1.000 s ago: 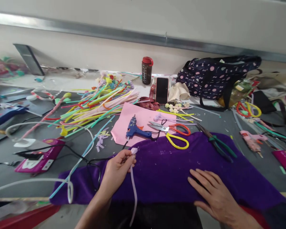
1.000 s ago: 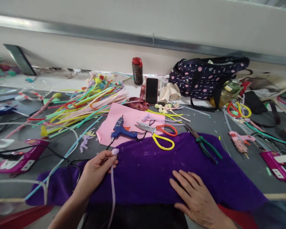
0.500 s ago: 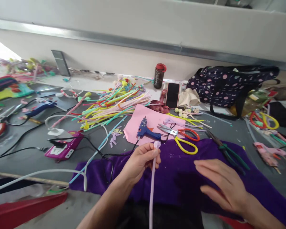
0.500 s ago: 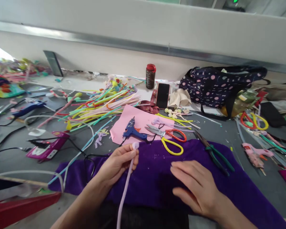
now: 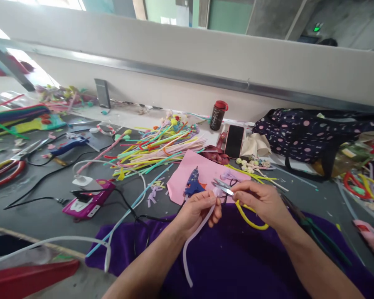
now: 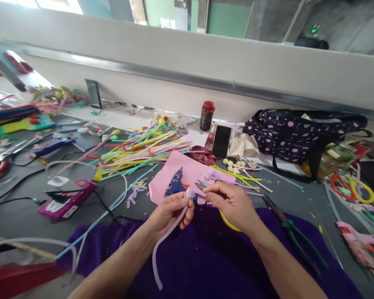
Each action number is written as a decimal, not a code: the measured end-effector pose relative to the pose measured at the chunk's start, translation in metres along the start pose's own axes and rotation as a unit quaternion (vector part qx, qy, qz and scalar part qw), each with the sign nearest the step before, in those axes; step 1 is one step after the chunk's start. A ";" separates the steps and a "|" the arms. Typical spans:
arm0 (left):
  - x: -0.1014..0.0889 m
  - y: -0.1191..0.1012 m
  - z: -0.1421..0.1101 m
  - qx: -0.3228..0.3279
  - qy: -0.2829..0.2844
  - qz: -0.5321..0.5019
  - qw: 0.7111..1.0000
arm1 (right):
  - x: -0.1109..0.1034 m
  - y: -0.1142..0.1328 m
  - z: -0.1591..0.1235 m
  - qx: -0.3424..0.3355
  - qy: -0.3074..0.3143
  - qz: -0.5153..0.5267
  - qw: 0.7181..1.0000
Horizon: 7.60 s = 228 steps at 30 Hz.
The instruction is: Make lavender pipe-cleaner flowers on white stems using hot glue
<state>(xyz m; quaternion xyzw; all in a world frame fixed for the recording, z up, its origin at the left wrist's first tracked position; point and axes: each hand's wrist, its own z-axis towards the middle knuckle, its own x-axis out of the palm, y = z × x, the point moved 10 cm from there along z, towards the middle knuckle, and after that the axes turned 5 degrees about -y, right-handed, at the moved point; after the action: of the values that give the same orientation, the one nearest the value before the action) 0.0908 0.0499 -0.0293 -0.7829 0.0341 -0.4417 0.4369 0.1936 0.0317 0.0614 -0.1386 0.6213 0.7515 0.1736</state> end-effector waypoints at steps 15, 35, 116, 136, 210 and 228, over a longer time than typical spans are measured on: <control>0.038 0.025 -0.015 -0.072 0.154 -0.091 0.981 | 0.054 -0.019 -0.007 0.112 0.150 0.231 0.955; 0.022 0.014 -0.021 -0.049 0.054 0.117 0.990 | -0.003 -0.032 0.012 0.133 0.012 0.296 0.946; -0.004 0.006 -0.022 0.006 -0.084 0.034 0.996 | 0.038 -0.019 0.000 0.090 0.091 0.202 0.971; 0.002 0.015 -0.021 -0.031 -0.062 0.070 0.995 | 0.048 -0.012 -0.002 0.049 0.128 0.154 0.979; 0.001 0.003 -0.021 0.000 -0.033 -0.027 0.999 | 0.042 -0.039 0.003 0.098 0.046 0.252 0.962; -0.014 -0.029 -0.024 0.135 -0.185 0.007 0.973 | 0.099 -0.019 -0.021 0.108 0.149 0.258 0.949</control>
<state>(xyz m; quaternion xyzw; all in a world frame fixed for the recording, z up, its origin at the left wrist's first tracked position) 0.0549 0.0587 -0.0124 -0.7845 -0.1019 -0.2872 0.5401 0.1122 0.0230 -0.0009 -0.0644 0.7317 0.6702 -0.1066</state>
